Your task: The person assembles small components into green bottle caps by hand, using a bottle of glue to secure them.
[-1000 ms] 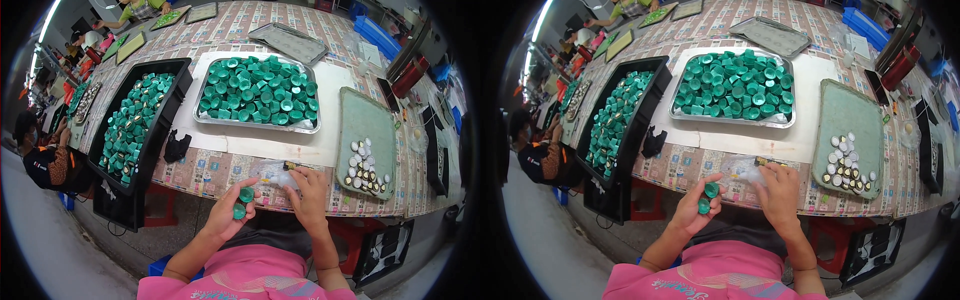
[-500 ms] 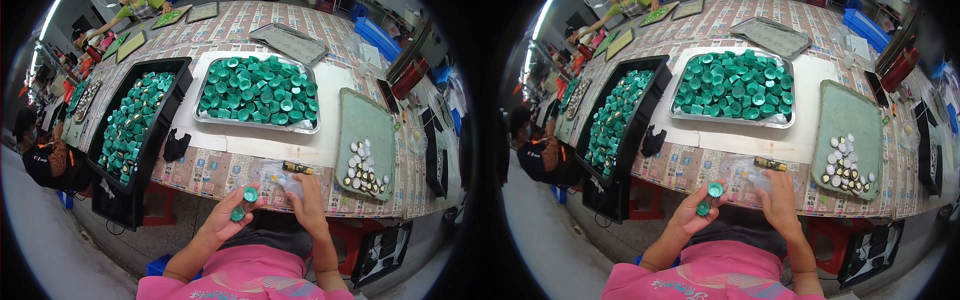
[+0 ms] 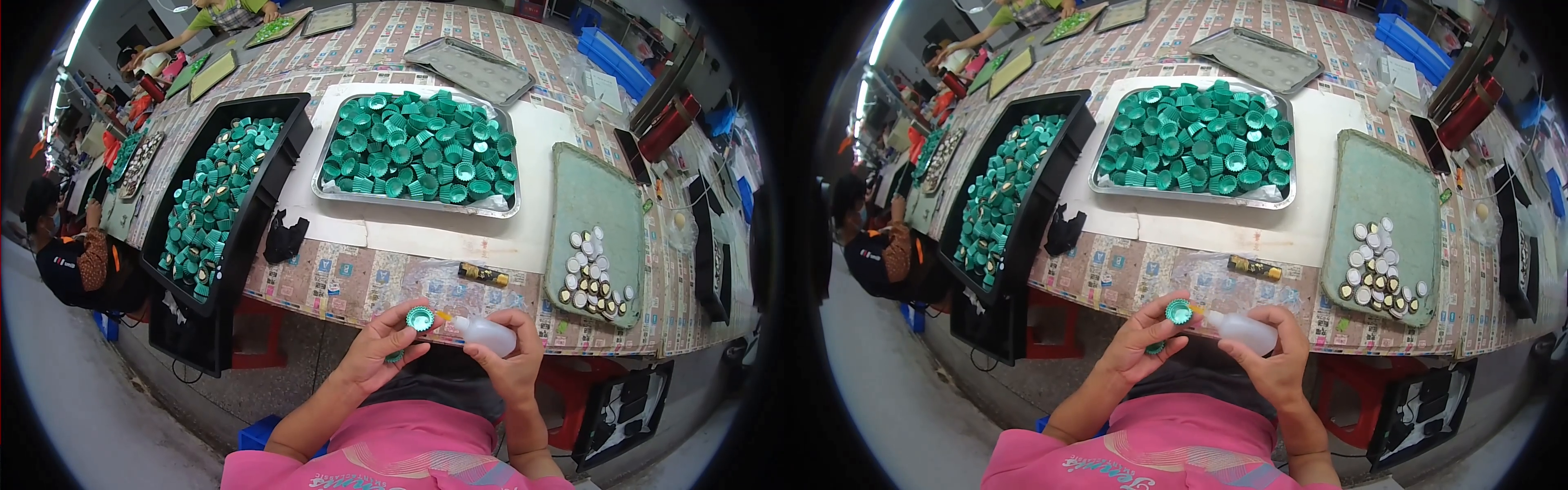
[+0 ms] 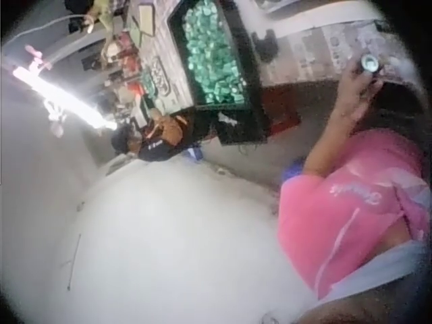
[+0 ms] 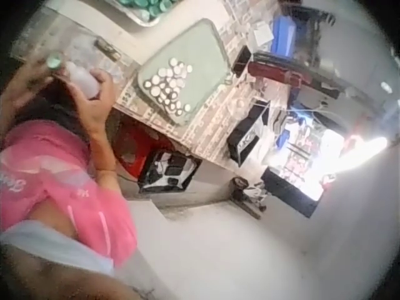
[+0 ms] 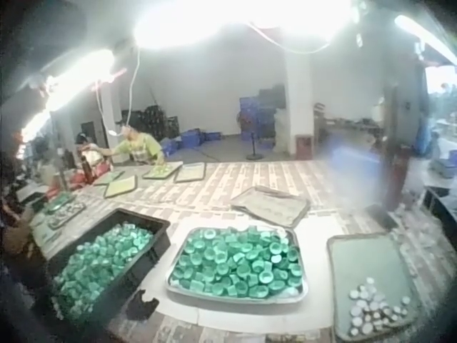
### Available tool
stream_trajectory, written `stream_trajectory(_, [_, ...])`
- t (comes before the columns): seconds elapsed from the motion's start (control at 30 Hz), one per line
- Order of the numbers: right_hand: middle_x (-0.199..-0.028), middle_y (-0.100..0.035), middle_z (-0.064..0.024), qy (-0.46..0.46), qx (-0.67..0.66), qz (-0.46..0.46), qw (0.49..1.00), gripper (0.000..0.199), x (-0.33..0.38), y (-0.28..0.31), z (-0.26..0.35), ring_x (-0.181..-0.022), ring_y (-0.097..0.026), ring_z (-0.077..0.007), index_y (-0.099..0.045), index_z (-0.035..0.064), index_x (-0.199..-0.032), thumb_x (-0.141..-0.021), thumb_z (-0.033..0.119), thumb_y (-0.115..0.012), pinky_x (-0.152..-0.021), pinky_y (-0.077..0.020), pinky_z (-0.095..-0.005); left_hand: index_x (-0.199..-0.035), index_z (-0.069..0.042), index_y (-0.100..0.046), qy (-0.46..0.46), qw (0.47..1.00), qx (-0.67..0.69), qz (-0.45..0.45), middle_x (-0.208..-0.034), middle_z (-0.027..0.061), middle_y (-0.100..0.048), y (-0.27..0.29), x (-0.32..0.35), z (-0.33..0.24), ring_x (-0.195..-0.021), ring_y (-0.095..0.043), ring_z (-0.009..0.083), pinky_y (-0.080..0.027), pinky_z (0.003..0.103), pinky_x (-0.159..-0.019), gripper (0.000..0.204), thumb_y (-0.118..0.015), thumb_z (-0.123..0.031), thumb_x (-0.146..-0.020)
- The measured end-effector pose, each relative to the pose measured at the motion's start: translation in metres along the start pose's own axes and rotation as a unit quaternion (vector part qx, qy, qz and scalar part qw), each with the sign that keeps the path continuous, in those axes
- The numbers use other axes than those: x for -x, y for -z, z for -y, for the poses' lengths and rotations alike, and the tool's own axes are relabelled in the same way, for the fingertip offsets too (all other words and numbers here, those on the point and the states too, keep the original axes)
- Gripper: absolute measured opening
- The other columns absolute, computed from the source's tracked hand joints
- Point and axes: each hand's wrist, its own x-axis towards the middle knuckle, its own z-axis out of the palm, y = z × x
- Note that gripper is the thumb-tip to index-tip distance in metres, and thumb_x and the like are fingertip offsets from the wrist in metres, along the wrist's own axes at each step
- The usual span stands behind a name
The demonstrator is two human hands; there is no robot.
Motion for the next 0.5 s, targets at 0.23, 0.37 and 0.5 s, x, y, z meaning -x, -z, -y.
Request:
stream_trajectory(0.23, [-0.09,-0.061,-0.0067,0.067,0.026,-0.015,0.997,0.042,0.001,-0.001,-0.004,-0.08,-0.06,-0.014,-0.06,0.0006,-0.096,-0.067,0.014,-0.087,-0.069,-0.049,-0.027,-0.138,-0.008,-0.044,-0.033,0.998,-0.061,0.008,-0.126,0.0126,-0.056,0.003,-0.003,0.007,-0.116,-0.058,0.0221,-0.058,0.027,-0.079,0.052,-0.063,-0.006,-0.089])
stream_trajectory(0.37, [-0.09,-0.058,-0.0029,0.036,0.042,0.004,0.998,0.041,0.001,-0.003,-0.009,-0.081,-0.056,-0.0105,-0.058,0.0021,-0.097,-0.07,0.017,-0.085,-0.07,-0.0464,-0.0242,-0.137,-0.006,-0.045,-0.029,0.997,-0.064,0.013,-0.125,0.0135,-0.057,0.01,-0.002,0.007,-0.108,-0.061,0.0212,-0.057,0.025,-0.07,0.053,-0.065,-0.007,-0.088])
stream_trajectory(0.5, [-0.09,-0.057,-0.0027,-0.015,0.026,0.006,1.0,0.04,0.001,-0.007,-0.011,-0.08,-0.056,-0.0103,-0.058,0.0019,-0.095,-0.069,0.016,-0.085,-0.07,-0.0461,-0.0244,-0.137,-0.005,-0.046,-0.019,0.997,-0.071,0.014,-0.124,0.0145,-0.058,0.015,-0.003,0.005,-0.103,-0.063,0.0204,-0.057,0.024,-0.069,0.054,-0.067,-0.008,-0.087])
